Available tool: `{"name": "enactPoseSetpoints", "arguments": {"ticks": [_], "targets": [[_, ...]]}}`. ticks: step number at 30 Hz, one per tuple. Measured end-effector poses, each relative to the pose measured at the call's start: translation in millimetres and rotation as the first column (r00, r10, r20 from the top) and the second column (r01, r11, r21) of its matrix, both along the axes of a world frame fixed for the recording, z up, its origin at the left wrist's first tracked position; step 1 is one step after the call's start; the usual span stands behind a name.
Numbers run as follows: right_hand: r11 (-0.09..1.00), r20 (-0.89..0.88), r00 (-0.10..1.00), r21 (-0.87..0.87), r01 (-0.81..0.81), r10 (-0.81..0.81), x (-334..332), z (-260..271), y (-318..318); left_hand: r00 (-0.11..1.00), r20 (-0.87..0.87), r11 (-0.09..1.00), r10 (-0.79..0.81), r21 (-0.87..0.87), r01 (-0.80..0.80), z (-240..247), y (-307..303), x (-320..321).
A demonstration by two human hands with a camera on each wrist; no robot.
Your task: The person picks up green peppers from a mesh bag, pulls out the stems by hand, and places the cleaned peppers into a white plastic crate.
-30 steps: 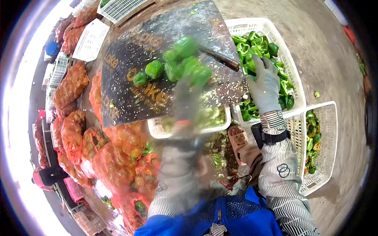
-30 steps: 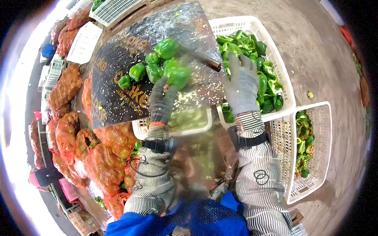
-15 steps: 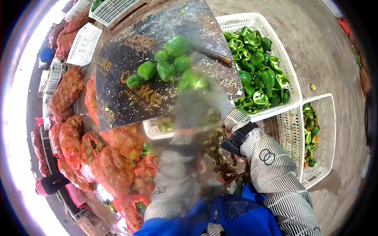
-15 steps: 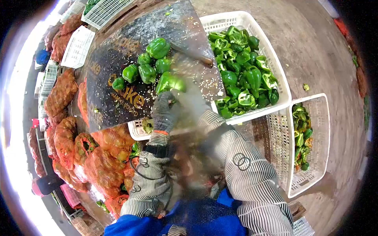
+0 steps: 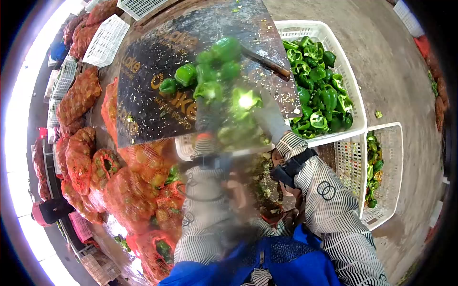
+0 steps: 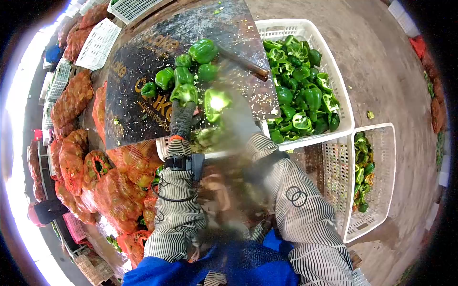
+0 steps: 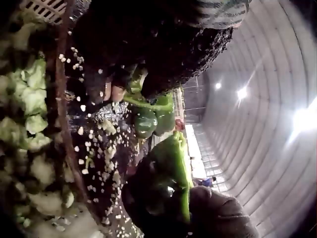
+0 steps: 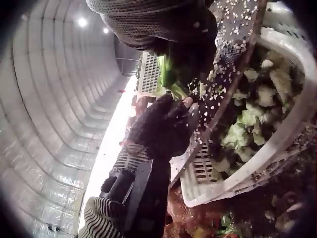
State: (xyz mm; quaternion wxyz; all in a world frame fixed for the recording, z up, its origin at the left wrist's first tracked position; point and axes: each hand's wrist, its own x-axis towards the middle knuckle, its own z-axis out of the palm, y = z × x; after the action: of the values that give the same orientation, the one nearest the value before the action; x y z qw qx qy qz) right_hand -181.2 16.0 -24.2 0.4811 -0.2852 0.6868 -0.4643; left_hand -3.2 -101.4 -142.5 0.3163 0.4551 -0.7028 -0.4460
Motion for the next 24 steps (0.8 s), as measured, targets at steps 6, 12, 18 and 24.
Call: {"name": "enactPoseSetpoints", "arguments": {"ticks": [6,12,18,24], "targets": [[0.956,-0.381,0.923,-0.285,-0.068,-0.048,6,15,7,0.964,0.168,0.973,0.206,0.066,-0.219,104,53,-16],[0.855,-0.495,0.868,-0.468,-0.224,-0.044,28,32,20,0.703,-0.624,0.833,0.342,0.548,0.082,119,93,-32],[0.835,-0.630,0.776,-0.415,-0.362,0.024,33,26,26,0.990,0.123,0.976,-0.076,-0.192,0.098,160,112,-35],[0.804,-0.535,0.827,-0.410,-0.431,0.170,19,19,25,0.976,0.123,0.955,-0.177,-0.218,0.201,93,91,-24]]}}
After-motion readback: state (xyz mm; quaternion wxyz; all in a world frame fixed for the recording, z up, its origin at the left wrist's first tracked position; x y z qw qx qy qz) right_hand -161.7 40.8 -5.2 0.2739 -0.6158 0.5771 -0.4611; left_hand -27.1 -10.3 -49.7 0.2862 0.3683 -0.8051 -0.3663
